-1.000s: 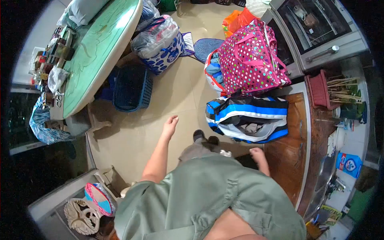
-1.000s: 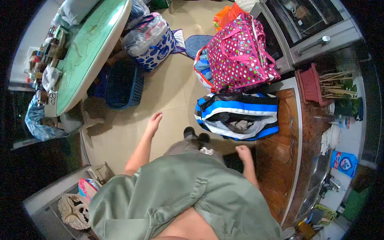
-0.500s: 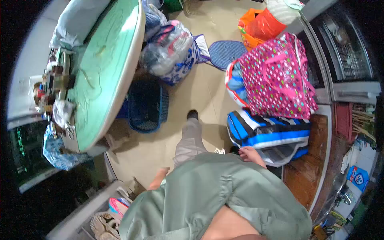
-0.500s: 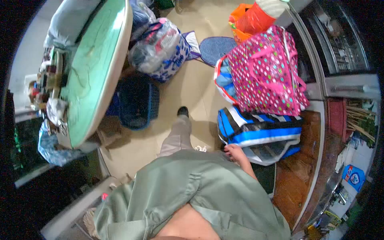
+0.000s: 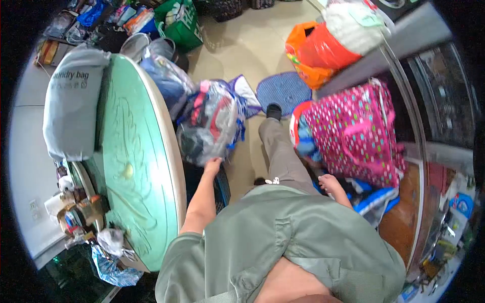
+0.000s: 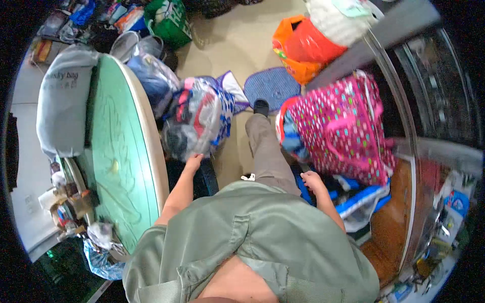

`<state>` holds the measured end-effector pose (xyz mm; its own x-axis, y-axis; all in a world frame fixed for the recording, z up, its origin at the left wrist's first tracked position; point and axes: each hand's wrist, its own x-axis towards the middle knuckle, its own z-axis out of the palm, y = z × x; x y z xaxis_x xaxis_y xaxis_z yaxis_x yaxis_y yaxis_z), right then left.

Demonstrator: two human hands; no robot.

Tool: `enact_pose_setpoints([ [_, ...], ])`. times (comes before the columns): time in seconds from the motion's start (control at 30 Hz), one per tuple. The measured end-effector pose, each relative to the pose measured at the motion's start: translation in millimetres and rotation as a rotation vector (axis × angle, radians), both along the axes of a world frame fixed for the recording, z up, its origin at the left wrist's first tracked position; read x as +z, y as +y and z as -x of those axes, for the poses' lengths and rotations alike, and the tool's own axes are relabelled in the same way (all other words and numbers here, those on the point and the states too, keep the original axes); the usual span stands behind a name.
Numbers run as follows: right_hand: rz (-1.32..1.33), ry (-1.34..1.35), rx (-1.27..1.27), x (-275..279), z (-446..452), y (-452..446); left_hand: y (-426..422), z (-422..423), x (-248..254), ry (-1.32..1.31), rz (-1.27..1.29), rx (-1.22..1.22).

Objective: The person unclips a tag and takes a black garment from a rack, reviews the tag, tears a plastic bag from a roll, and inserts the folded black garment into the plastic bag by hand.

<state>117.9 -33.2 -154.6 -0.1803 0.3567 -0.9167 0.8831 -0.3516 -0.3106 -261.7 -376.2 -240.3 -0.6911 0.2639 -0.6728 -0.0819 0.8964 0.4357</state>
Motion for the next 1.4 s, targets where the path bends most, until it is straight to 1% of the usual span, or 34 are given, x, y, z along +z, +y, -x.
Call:
enact_pose_setpoints([
  [0.03,-0.004,0.025,-0.037,1.9,35.7,19.2,26.2,18.7,8.6,-0.056,-0.061,0.006],
  [0.07,0.005,0.110,-0.085,-7.2,65.3,40.1,53.2,34.4,20.2,-0.102,-0.128,0.011],
  [0.13,-0.117,0.189,-0.028,-13.5,125.8,80.9,84.5,62.1,12.5,0.017,-0.053,-0.069],
  [0.17,-0.033,0.209,0.012,-31.8,146.0,105.7,92.0,76.3,5.0,-0.027,-0.057,-0.103],
  [0.2,-0.034,0.218,0.014,-21.3,175.8,127.3,99.0,92.7,2.8,-0.073,-0.059,-0.145],
  [0.27,-0.151,0.201,0.014,4.7,236.4,163.5,123.1,129.1,17.0,-0.218,0.127,-0.206],
  [0.3,-0.169,0.286,0.109,9.0,252.8,182.1,136.4,142.2,29.3,-0.223,0.131,-0.209],
  [0.33,-0.354,0.296,0.489,8.0,262.1,199.8,153.3,160.1,42.4,-0.332,0.128,-0.068],
  [0.37,-0.600,0.286,0.834,3.0,268.2,217.4,169.6,187.5,54.6,-0.421,0.116,0.087],
  [0.4,-0.547,0.304,0.774,3.4,290.8,236.0,160.4,208.5,18.6,-0.214,0.004,-0.113],
  [0.43,-0.406,0.291,0.602,1.9,319.2,257.7,167.0,230.5,20.2,-0.120,0.071,-0.337],
  [0.47,-0.247,0.256,0.354,0.5,347.8,279.7,185.1,258.6,22.9,-0.021,0.144,-0.557],
  [0.5,-0.170,0.232,0.219,-0.1,378.1,301.5,206.4,285.2,29.1,-0.105,0.162,-0.389],
  [0.53,-0.134,0.225,0.143,-0.1,406.2,321.3,215.2,305.0,21.3,-0.204,0.175,-0.230],
  [0.6,-0.104,0.223,0.079,-1.7,462.1,359.3,239.2,375.4,-18.0,-0.286,0.137,-0.381],
  [0.63,-0.100,0.219,0.068,-4.3,486.5,378.9,261.0,410.3,-15.2,-0.325,0.112,-0.454],
  [0.67,-0.100,0.221,0.064,-5.3,515.5,398.9,288.7,446.2,-11.7,-0.311,0.224,-0.349],
  [0.7,-0.100,0.228,0.053,-9.2,546.0,419.5,332.2,482.6,24.5,-0.294,0.330,-0.238],
  [0.73,-0.103,0.226,0.044,-8.7,570.6,439.4,364.6,536.4,15.5,-0.266,0.298,-0.415],
  [0.77,-0.103,0.222,0.039,-4.9,594.9,457.7,363.1,586.0,-84.4,0.267,0.029,-0.581],
  [0.8,-0.106,0.222,0.034,-1.2,615.8,476.3,421.0,629.1,-38.9,0.241,0.181,-0.590],
  [0.83,-0.108,0.223,0.022,0.5,633.0,495.3,477.5,666.0,11.8,0.267,0.144,-0.400],
  [0.87,-0.111,0.225,0.015,4.4,649.8,512.9,537.5,693.6,63.1,0.344,-0.041,-0.242],
  [0.9,-0.113,0.227,0.006,8.1,663.6,528.6,592.4,720.4,122.8,0.229,0.079,-0.295],
  [0.93,-0.118,0.233,-0.008,10.0,676.1,544.8,631.3,745.9,122.1,0.373,-0.031,-0.345],
  [1.03,-0.123,0.257,-0.038,8.0,704.2,593.1,754.1,804.9,134.5,0.408,-0.152,-0.413],
  [1.07,-0.125,0.263,-0.040,5.9,710.1,610.0,789.5,813.1,138.6,0.412,-0.179,-0.434],
  [1.13,-0.114,0.265,-0.031,1.6,717.6,642.1,852.4,826.7,133.6,0.301,-0.084,-0.588],
  [1.2,-0.107,0.273,-0.036,0.3,727.7,682.0,898.3,830.6,117.1,0.294,-0.209,-0.631],
  [1.27,-0.091,0.277,-0.067,1.6,730.6,721.9,938.3,842.1,82.8,0.287,-0.103,-0.896],
  [1.3,-0.083,0.280,-0.093,5.4,730.1,738.9,949.6,855.9,48.3,0.364,-0.134,-1.270],
  [1.33,-0.072,0.279,-0.120,9.7,727.7,754.6,961.0,851.7,54.5,0.364,-0.145,-1.295],
  [1.37,-0.062,0.280,-0.157,15.8,725.1,768.6,975.4,848.7,59.3,0.329,-0.066,-1.399],
  [1.4,-0.049,0.279,-0.198,21.3,723.2,780.3,988.7,842.6,67.5,0.268,0.065,-1.396],
])
